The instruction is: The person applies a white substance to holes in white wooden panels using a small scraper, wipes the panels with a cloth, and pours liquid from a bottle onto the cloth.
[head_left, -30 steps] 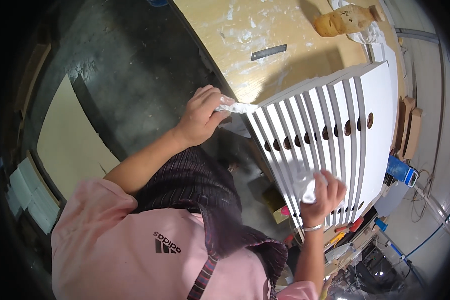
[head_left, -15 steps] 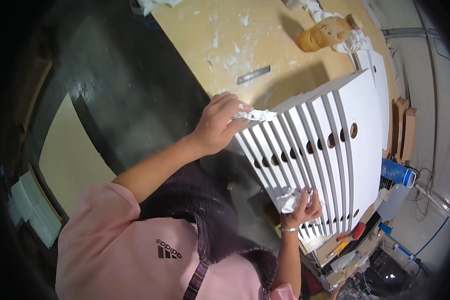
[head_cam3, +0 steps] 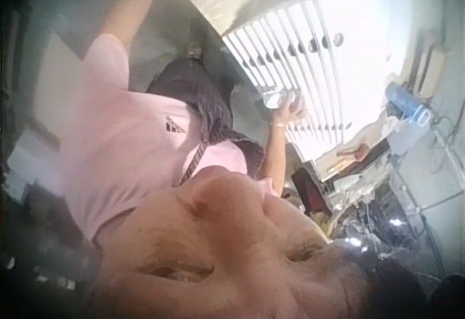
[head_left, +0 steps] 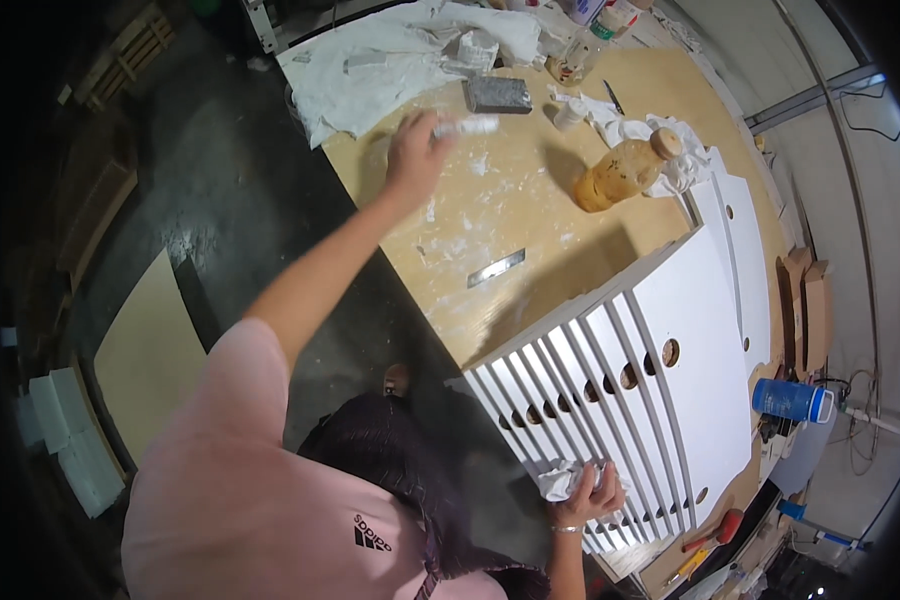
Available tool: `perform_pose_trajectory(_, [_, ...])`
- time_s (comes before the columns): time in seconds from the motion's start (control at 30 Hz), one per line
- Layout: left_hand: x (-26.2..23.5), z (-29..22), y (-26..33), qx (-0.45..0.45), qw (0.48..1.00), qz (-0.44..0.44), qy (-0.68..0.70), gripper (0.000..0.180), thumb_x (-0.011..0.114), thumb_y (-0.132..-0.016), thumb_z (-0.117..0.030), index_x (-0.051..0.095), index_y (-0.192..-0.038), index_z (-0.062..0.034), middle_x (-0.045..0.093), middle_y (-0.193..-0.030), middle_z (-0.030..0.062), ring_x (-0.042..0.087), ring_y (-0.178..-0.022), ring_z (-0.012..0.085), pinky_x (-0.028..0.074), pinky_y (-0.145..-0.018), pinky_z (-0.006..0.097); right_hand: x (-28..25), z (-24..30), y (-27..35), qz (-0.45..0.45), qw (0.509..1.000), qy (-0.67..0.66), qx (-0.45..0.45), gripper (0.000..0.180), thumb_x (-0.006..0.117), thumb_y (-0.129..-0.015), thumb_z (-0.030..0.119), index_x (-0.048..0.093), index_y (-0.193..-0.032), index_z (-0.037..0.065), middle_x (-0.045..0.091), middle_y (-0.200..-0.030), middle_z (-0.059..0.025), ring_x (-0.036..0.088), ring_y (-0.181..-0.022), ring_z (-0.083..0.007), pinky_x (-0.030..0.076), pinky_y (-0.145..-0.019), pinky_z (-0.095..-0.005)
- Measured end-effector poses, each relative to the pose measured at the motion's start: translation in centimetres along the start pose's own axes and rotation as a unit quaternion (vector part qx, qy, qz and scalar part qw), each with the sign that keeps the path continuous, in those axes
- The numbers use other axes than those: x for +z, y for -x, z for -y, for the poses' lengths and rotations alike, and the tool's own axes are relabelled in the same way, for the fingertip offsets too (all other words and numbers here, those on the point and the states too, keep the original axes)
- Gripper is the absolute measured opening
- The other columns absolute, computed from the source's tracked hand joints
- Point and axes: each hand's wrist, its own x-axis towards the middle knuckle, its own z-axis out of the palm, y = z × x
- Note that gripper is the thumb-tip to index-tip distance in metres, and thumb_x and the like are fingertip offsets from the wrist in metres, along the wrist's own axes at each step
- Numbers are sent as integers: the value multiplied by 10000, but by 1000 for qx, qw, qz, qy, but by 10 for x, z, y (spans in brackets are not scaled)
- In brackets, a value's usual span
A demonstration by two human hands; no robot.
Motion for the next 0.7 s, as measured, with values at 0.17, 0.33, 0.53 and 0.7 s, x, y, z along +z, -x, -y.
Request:
perform_pose_trajectory(0.17, [5,88,-86,-59,983,-94,-144,179,682,-814,-143,655,-984,-93,634,-950,107,591,-952,326,468,-800,427,6,2,-1,7,1000,16,13,366,577,-911,402,567,-1088,81,559,-1221,-168,500,-1046,-339,406,-869,-475])
perform_pose_trajectory(0.33, [-6,124,-96,-49,970,-86,-223,174,682,-820,-161,656,-985,-114,641,-968,81,589,-971,313,460,-820,427,5,3,-5,6,1000,24,8,380,552,-922,426,546,-1095,87,540,-1228,-171,496,-1043,-339,407,-868,-491])
perform_pose_trajectory(0.53, [47,92,-145,34,976,-20,-212,187,659,-845,-190,643,-1013,-111,646,-1021,85,579,-1023,313,447,-862,443,6,2,-4,-1,1000,7,15,396,607,-867,437,602,-981,59,541,-1207,-144,463,-1031,-303,366,-881,-456])
perform_pose_trajectory(0.7, [61,115,-163,5,972,-1,-235,196,653,-853,-204,639,-1025,-111,644,-1053,98,576,-1037,328,452,-877,439,0,8,-5,35,999,21,10,394,576,-906,398,509,-1129,81,506,-1246,-177,476,-1056,-334,390,-872,-495])
